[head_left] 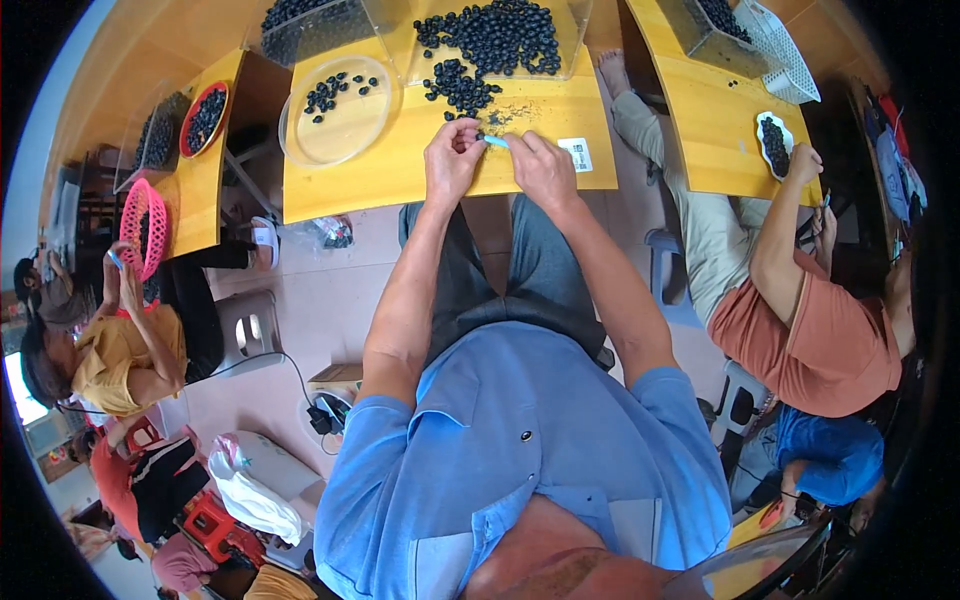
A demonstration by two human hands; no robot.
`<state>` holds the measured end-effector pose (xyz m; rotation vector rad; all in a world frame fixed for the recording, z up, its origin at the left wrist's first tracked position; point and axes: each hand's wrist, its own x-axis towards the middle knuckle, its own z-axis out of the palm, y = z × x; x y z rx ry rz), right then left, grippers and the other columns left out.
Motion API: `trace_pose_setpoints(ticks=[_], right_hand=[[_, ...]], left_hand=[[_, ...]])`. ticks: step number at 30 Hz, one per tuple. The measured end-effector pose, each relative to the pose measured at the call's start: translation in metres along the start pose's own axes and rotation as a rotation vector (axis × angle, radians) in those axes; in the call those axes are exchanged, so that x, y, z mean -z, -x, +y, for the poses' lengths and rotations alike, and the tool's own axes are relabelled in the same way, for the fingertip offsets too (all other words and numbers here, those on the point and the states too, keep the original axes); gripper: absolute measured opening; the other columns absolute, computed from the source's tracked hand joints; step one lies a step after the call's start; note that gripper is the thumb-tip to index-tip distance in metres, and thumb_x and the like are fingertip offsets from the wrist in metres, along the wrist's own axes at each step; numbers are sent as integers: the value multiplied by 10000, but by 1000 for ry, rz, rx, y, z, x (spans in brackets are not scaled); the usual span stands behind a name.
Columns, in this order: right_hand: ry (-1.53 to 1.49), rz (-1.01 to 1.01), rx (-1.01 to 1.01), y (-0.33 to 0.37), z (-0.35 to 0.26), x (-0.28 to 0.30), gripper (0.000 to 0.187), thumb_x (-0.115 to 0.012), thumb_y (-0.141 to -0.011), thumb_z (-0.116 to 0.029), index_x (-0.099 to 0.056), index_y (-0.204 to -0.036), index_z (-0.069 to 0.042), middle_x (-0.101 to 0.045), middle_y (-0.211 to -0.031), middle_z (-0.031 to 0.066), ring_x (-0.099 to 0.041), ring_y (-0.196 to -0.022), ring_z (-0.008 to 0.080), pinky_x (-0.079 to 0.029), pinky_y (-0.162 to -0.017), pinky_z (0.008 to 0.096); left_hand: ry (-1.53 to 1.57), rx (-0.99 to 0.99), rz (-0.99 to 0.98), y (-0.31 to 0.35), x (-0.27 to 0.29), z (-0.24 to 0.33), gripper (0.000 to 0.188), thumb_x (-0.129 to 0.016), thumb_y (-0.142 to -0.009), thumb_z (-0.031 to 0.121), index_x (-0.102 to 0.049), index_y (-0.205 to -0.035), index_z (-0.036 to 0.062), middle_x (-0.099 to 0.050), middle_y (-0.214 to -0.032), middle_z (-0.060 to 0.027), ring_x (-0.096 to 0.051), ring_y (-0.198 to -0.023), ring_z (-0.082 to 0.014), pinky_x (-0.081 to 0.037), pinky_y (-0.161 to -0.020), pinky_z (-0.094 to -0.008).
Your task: The person sorts and cleans small black plastic parts at a manufacturing workstation, using a handheld scraper to process them from a plastic container into a sorting tray.
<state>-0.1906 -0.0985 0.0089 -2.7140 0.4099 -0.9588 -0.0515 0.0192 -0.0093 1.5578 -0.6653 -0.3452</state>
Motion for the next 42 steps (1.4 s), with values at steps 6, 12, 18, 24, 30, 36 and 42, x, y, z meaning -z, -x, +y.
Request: trace_pose_setpoints(ticks=[6,12,18,24,30,36,42], right_hand=[[-15,-8,-20,-1,2,-1,198,-652,-893,-64,-739,-1068,-91,-642,-837,101,-718,-778,307,-596,-671,456],[36,-46,-108,-2,2,-3,182,-621,-914,-77,-729,-1060,-86,-668,-858,111,-732,-801,320,-606,-687,464],[33,-28,-87,-2,3,-4,187,-620,-914,-80,-730,-1065,-90,-675,-881,100,-730,-816,317,-606,-687,466],[33,-19,-76,-1,1,-4,183,-628,-911,-82,-728,-1064,-90,-670,-880,93,-725,-813,309,-605,-682,462],[26,1,-77,0,1,-2,191,-628,-910,-74,-727,-1073,-88,-672,-883,94,-727,-819,310,-609,-687,462],[26,3,-93,-1,2,-2,190,-629,-908,-70,-730,-1067,-85,-677,-890,97,-731,-824,309,-612,-684,457],[19,24,-77,-1,2,-2,198,-633,-903,-70,-733,-1074,-84,-676,-883,99,-731,-823,308,-613,-676,454]], left_hand=[[62,29,-33,0,3,-2,320,-799,-865,-56,-701,-1166,-5,-691,-977,-15,-634,-848,-80,-559,-818,-235],[175,26,-44,1,6,-3,320,-792,-887,-49,-687,-1184,10,-689,-1024,-15,-644,-885,-68,-563,-837,-232],[127,12,-27,0,7,2,262,-792,-896,-38,-734,-1150,-16,-683,-1033,-26,-657,-893,-86,-562,-849,-234],[120,-40,34,2,14,5,192,-793,-905,-8,-765,-1095,-16,-687,-1058,-45,-664,-879,-99,-556,-824,-244],[-145,-201,260,-29,75,31,180,-783,-921,53,-766,-1095,9,-734,-966,-76,-680,-848,-141,-557,-805,-274],[-647,-572,319,-64,102,65,252,-712,-888,-26,-743,-1136,11,-716,-1106,-195,-679,-1072,-359,-549,-944,-421],[-747,-557,-194,-47,58,27,236,-657,-904,-23,-746,-1118,24,-706,-1113,-195,-664,-1080,-390,-541,-960,-452]])
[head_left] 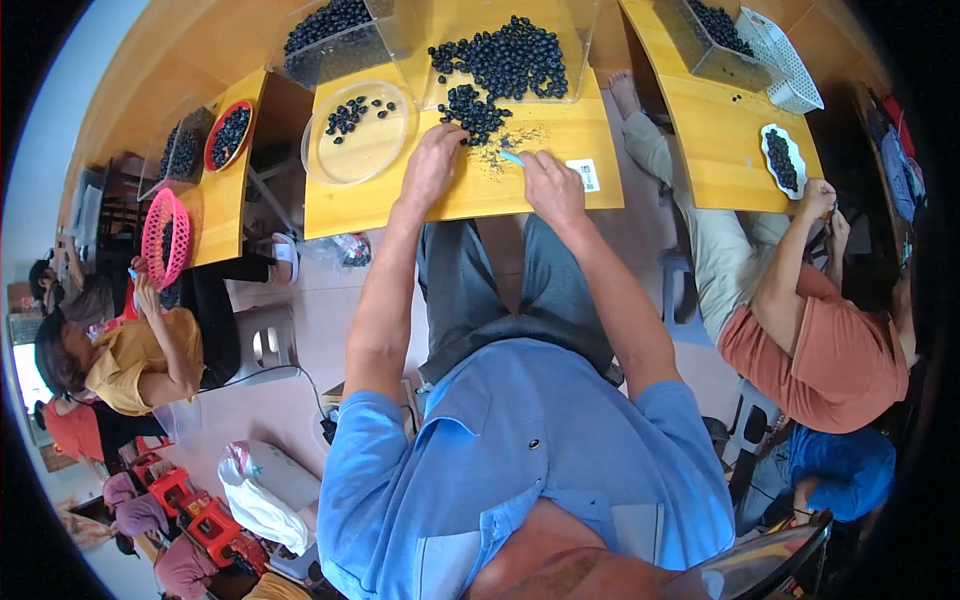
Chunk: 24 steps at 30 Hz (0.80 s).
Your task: The person sorts and cleans small black plastic parts at a manufacturing workstation, using a handheld scraper to process them from a plastic container into a sorting tray.
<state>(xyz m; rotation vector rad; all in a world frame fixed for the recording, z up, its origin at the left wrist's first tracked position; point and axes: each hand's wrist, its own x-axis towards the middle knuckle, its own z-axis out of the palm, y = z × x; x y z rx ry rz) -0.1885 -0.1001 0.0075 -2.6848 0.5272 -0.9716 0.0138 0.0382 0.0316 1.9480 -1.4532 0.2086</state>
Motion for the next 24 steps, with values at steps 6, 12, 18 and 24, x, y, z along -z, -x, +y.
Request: trace_pose_setpoints(ticks=[6,12,18,24], right_hand=[[3,-23,-17,-1,-2,2,195,-635,-906,-72,-738,-1071,-81,-675,-878,99,-730,-818,307,-614,-677,450],[4,-11,-9,-1,-1,3,192,-640,-908,-73,-735,-1074,-76,-675,-878,102,-730,-813,307,-613,-675,447],[10,-3,-3,0,-1,3,195,-648,-898,-71,-732,-1073,-85,-663,-861,90,-729,-793,299,-610,-658,447],[22,-2,-2,2,0,1,202,-655,-889,-79,-733,-1075,-89,-657,-859,83,-727,-785,298,-607,-650,445]], left_hand=[[-74,133,-46,8,-11,0,171,-714,-900,65,-757,-1058,17,-710,-1032,-187,-672,-1003,-380,-543,-912,-465],[65,324,-54,10,-10,5,197,-802,-868,102,-759,-1043,22,-705,-965,-168,-683,-856,-317,-562,-802,-416],[467,490,148,23,-37,18,192,-824,-890,58,-758,-1064,10,-682,-905,-32,-631,-736,-111,-533,-670,-274],[669,656,128,29,-51,28,242,-824,-857,9,-775,-1092,-18,-683,-955,-55,-641,-802,-108,-560,-777,-270]])
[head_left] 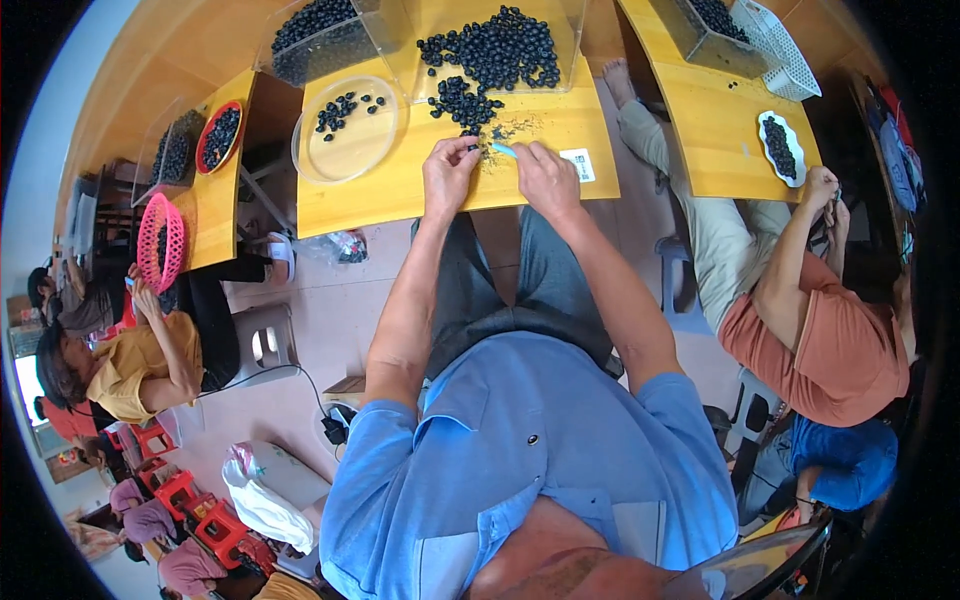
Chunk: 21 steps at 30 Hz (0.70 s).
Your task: The person sorts and cleans small black plastic parts at a manufacturing workstation, using a handheld scraper to process them from a plastic container into a sorting tray.
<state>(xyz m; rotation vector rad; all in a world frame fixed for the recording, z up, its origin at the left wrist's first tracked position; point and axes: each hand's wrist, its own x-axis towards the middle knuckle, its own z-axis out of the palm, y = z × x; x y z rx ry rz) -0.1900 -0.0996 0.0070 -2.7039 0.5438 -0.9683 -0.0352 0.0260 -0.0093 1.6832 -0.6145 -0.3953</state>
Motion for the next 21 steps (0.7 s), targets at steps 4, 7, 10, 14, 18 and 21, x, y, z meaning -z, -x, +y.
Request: trace_pose_setpoints(ticks=[4,7,10,14,18,21], right_hand=[[3,4,14,1,0,-1,202,-655,-894,-83,-735,-1079,-90,-656,-859,84,-725,-780,297,-604,-650,444],[-23,-9,41,1,1,0,204,-657,-896,-87,-736,-1084,-92,-651,-852,84,-723,-773,295,-603,-654,443],[-24,-42,61,2,3,-1,208,-662,-895,-93,-738,-1088,-94,-646,-844,84,-720,-765,293,-601,-654,443],[-54,-13,94,2,4,-2,206,-664,-895,-98,-741,-1086,-99,-642,-833,81,-718,-758,291,-598,-650,444],[-49,-33,93,2,2,-1,200,-669,-894,-101,-746,-1079,-109,-643,-824,77,-719,-757,290,-600,-654,443],[-46,-29,92,2,1,-1,197,-671,-894,-100,-748,-1075,-111,-644,-822,76,-719,-758,291,-603,-659,442]], left_hand=[[-5,-101,37,8,-7,-1,282,-815,-853,-18,-757,-1129,-15,-704,-961,-55,-654,-819,-109,-572,-793,-268],[-36,-111,25,7,-9,0,337,-801,-895,-7,-709,-1220,-4,-707,-962,-19,-658,-849,-86,-566,-809,-246],[-62,-143,16,8,-7,1,359,-804,-886,-20,-700,-1230,2,-710,-970,-17,-661,-848,-91,-570,-813,-250],[-64,-160,-2,10,-9,4,376,-800,-878,-33,-702,-1239,-1,-707,-976,-21,-661,-871,-96,-570,-835,-256],[-21,-155,-12,11,-8,3,388,-801,-873,-37,-702,-1246,1,-706,-984,-24,-658,-878,-99,-570,-842,-259],[-9,-133,-14,12,-9,4,391,-803,-870,-40,-702,-1246,4,-700,-988,-22,-652,-872,-96,-568,-836,-254]])
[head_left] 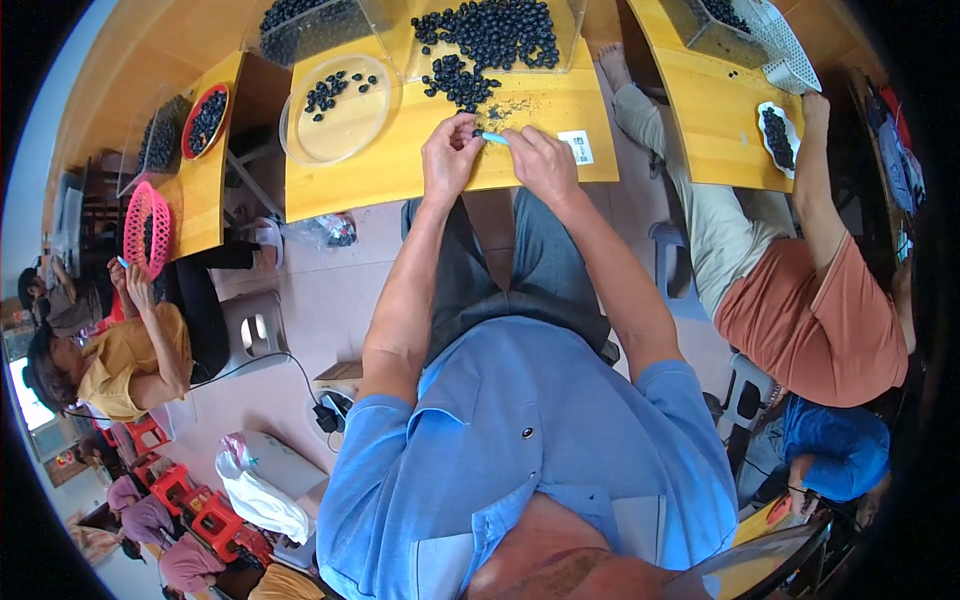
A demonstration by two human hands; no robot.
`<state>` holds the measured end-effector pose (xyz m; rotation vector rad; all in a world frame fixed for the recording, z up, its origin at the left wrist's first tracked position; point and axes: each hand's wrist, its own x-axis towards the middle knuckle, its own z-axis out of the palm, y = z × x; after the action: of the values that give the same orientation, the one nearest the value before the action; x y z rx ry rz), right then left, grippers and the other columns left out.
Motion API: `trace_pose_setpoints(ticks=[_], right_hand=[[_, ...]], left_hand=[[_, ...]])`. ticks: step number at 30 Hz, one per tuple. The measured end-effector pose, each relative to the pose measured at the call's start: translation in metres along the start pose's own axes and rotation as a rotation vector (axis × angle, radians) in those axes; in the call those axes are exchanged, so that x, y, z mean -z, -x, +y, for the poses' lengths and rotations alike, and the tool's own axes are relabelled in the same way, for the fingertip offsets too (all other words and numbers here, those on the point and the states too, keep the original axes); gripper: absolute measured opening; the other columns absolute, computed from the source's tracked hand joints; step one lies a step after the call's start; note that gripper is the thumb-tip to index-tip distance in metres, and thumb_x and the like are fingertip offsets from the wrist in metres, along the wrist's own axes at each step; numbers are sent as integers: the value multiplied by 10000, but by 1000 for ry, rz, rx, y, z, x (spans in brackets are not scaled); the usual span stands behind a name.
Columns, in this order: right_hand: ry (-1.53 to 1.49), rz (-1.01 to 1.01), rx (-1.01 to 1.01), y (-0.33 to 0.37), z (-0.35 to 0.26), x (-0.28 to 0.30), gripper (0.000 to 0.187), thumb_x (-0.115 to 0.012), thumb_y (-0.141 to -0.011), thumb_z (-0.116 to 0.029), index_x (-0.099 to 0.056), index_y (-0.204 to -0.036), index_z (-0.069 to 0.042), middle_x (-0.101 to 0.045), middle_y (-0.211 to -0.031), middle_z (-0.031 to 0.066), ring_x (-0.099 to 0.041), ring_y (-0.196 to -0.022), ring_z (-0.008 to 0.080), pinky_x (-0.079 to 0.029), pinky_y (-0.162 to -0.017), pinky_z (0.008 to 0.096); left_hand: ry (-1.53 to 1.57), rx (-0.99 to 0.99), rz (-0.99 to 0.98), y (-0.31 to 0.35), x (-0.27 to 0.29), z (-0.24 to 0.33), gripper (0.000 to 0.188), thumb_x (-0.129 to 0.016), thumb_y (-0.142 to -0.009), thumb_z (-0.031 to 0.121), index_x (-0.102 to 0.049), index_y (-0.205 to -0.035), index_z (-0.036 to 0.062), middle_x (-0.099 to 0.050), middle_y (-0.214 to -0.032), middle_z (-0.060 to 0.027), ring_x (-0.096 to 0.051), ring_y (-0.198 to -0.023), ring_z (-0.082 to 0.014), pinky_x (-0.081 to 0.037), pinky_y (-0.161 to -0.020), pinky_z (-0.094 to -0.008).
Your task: The person sorts and cleans small black plastic parts at a manufacturing workstation, using a handheld scraper to process them from a plastic container into a sorting tray.
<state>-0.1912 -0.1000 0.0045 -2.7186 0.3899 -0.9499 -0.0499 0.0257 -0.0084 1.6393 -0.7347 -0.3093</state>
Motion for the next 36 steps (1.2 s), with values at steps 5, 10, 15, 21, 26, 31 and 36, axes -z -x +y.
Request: trace_pose_setpoints(ticks=[5,10,15,21,26,31,36], right_hand=[[-5,3,-16,0,1,-1,197,-671,-896,-94,-752,-1075,-109,-648,-824,80,-719,-760,290,-605,-662,441],[-9,0,-13,-1,-1,0,196,-676,-892,-88,-752,-1072,-104,-648,-825,81,-719,-767,286,-604,-660,438],[-1,9,-1,-1,-1,2,192,-676,-890,-84,-750,-1066,-97,-647,-824,80,-718,-764,285,-603,-662,438],[-6,9,-2,-1,-1,2,196,-674,-884,-80,-747,-1065,-97,-649,-828,81,-722,-770,284,-604,-661,436],[74,-43,-111,-4,0,0,212,-661,-881,-77,-740,-1076,-107,-657,-839,78,-732,-789,284,-611,-665,438],[77,-17,-81,-4,-1,-1,208,-659,-869,-69,-724,-1062,-109,-657,-858,77,-734,-795,278,-613,-663,432],[52,6,-53,-3,-2,-1,210,-667,-863,-60,-720,-1061,-106,-644,-861,71,-727,-801,276,-611,-673,430]], left_hand=[[52,-2,-25,0,-1,3,388,-799,-875,-45,-700,-1247,3,-682,-993,-13,-641,-866,-85,-562,-823,-237],[54,3,-25,0,0,1,385,-792,-879,-53,-696,-1248,0,-675,-989,-10,-634,-857,-80,-561,-811,-234],[66,15,-33,0,0,2,381,-787,-887,-55,-693,-1252,0,-670,-985,-8,-628,-855,-75,-560,-804,-233],[68,52,-63,0,2,2,379,-785,-893,-58,-680,-1253,-4,-669,-1005,-8,-625,-858,-72,-561,-810,-232],[238,97,-36,0,4,-1,382,-785,-871,-90,-672,-1225,0,-680,-1007,-16,-631,-847,-71,-550,-809,-211],[252,72,-26,-2,7,-8,320,-798,-878,-50,-722,-1186,-7,-682,-1011,-17,-624,-824,-64,-549,-794,-219],[163,23,-26,-2,11,-8,234,-806,-886,-11,-775,-1118,-8,-691,-1020,-24,-631,-824,-63,-547,-784,-232]])
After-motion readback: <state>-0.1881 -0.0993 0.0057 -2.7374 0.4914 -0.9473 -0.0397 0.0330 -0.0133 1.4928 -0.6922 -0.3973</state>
